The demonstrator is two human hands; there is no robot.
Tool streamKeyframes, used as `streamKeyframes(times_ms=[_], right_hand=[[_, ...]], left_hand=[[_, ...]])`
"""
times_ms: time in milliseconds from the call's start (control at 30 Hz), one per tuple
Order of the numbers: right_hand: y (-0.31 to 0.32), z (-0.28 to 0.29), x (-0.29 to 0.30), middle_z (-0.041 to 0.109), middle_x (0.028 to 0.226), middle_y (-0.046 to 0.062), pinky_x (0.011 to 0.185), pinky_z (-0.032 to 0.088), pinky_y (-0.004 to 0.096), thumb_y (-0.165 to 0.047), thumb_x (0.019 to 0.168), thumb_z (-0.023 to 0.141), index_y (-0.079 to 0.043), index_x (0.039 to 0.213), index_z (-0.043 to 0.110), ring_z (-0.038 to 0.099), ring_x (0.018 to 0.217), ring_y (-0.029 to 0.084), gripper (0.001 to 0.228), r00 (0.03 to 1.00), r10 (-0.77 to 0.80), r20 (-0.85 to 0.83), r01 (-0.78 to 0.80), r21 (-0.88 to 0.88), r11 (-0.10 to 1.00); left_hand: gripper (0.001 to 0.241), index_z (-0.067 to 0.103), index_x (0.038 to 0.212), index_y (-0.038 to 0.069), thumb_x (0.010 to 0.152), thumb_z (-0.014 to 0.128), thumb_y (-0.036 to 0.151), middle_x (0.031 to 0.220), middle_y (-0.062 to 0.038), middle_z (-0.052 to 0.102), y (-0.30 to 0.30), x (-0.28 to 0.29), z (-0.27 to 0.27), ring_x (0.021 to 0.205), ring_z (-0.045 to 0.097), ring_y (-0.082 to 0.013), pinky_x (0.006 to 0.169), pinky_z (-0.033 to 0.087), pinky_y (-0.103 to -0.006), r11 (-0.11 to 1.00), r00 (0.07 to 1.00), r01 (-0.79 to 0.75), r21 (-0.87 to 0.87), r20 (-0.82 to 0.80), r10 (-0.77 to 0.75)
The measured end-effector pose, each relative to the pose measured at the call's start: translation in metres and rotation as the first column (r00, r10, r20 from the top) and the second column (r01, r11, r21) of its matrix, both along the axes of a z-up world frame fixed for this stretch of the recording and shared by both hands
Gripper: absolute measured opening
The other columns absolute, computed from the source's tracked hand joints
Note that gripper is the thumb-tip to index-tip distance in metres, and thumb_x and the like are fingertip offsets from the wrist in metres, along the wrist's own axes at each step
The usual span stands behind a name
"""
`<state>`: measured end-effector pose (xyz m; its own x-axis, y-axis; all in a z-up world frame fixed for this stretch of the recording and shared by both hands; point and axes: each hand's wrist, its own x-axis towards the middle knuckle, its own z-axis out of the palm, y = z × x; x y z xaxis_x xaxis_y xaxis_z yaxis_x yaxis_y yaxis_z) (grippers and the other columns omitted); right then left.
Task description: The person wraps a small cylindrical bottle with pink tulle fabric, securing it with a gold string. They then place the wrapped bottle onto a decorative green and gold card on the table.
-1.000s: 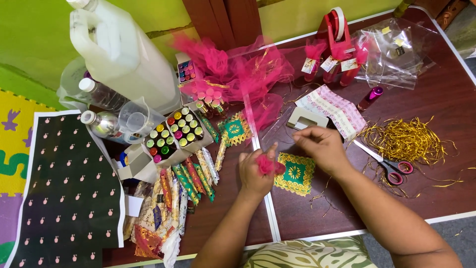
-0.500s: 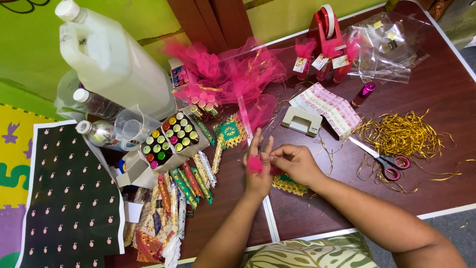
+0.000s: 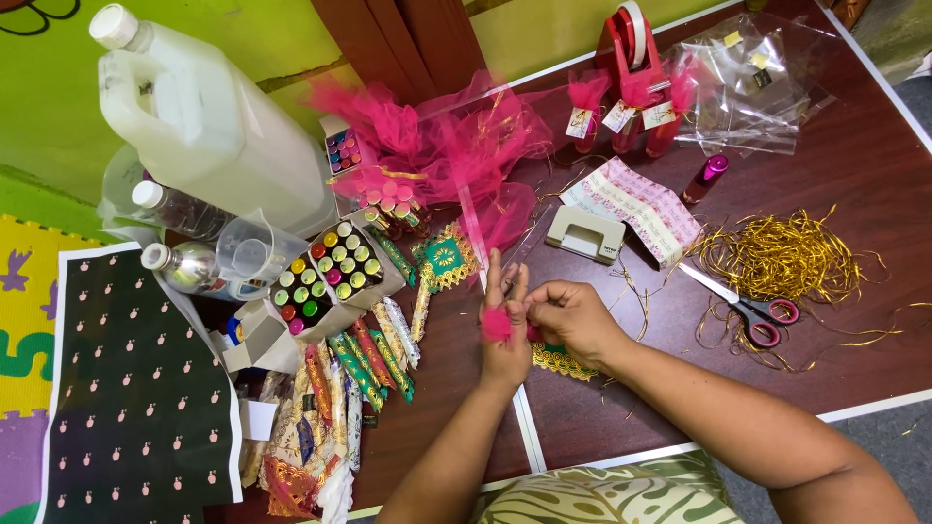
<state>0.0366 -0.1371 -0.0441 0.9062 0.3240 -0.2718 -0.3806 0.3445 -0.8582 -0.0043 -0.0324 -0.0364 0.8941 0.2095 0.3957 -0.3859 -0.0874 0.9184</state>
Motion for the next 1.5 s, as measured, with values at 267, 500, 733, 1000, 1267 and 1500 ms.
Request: streamKeyframes(times_ms=[267,500,733,1000,1267,1500], right_hand=[[-0.009,0.013,0.001,0.063,0.064,0.005,0.050,0.044,0.020,0.005,0.080,0.073,0.000,0.086,0.080,0.053,0.061,0.006,0.011,0.921,0.132,0.367,-0.053,-0.219,0.974],[-0.019,0.010,-0.001,0.067,0.072,0.008,0.061,0.053,0.031,-0.001,0.081,0.071,-0.006,0.093,0.083,0.063,0.065,0.017,0.017,0.690,0.266,0.674,0.048,-0.409,0.911],[-0.025,0.009,0.002,0.066,0.076,0.010,0.059,0.055,0.032,-0.005,0.079,0.072,-0.003,0.097,0.080,0.066,0.066,0.023,0.019,0.546,0.319,0.775,0.067,-0.420,0.905],[-0.024,0.017,0.006,0.067,0.077,0.014,0.061,0.054,0.037,-0.001,0.079,0.073,0.002,0.098,0.078,0.065,0.070,0.024,0.019,0.617,0.378,0.690,-0.059,-0.439,0.897],[-0.017,0.003,0.001,0.064,0.078,0.011,0.060,0.053,0.034,-0.003,0.081,0.074,0.000,0.098,0.077,0.065,0.072,0.020,0.018,0.687,0.298,0.663,-0.011,-0.401,0.916],[-0.017,0.002,-0.005,0.058,0.080,0.010,0.057,0.055,0.030,-0.004,0.080,0.076,-0.001,0.094,0.072,0.064,0.073,0.020,0.015,0.663,0.243,0.709,0.037,-0.355,0.934]], left_hand=[[0.057,0.052,0.149,0.008,0.109,0.031,0.044,0.171,-0.018,0.015,0.007,0.006,-0.016,0.141,0.042,-0.0461,0.114,0.038,-0.0565,0.981,0.995,-0.076,0.179,0.081,0.063],[0.052,0.052,0.150,0.011,0.110,0.032,0.038,0.171,-0.020,0.014,0.008,0.006,-0.010,0.139,0.045,-0.0473,0.113,0.037,-0.0607,0.968,0.988,-0.140,0.206,0.091,0.124],[0.055,0.046,0.154,0.016,0.111,0.026,0.042,0.172,-0.019,0.011,0.010,0.005,-0.012,0.142,0.043,-0.0468,0.117,0.022,-0.0653,0.966,0.995,-0.104,0.238,0.025,0.101],[0.054,0.043,0.156,0.022,0.110,0.026,0.043,0.173,-0.018,0.002,0.015,0.004,-0.001,0.141,0.041,-0.0515,0.115,0.025,-0.0679,0.967,0.997,-0.010,0.253,-0.074,0.030],[0.055,0.044,0.157,0.024,0.110,0.028,0.045,0.173,-0.014,0.007,0.012,0.001,-0.003,0.151,0.015,-0.0481,0.120,0.018,-0.0646,0.994,0.974,0.102,0.035,-0.206,-0.092],[0.060,0.040,0.160,0.021,0.110,0.028,0.051,0.173,-0.013,0.008,0.013,0.001,-0.010,0.148,0.029,-0.0474,0.116,0.033,-0.0587,0.974,0.931,0.163,-0.155,-0.303,-0.204]])
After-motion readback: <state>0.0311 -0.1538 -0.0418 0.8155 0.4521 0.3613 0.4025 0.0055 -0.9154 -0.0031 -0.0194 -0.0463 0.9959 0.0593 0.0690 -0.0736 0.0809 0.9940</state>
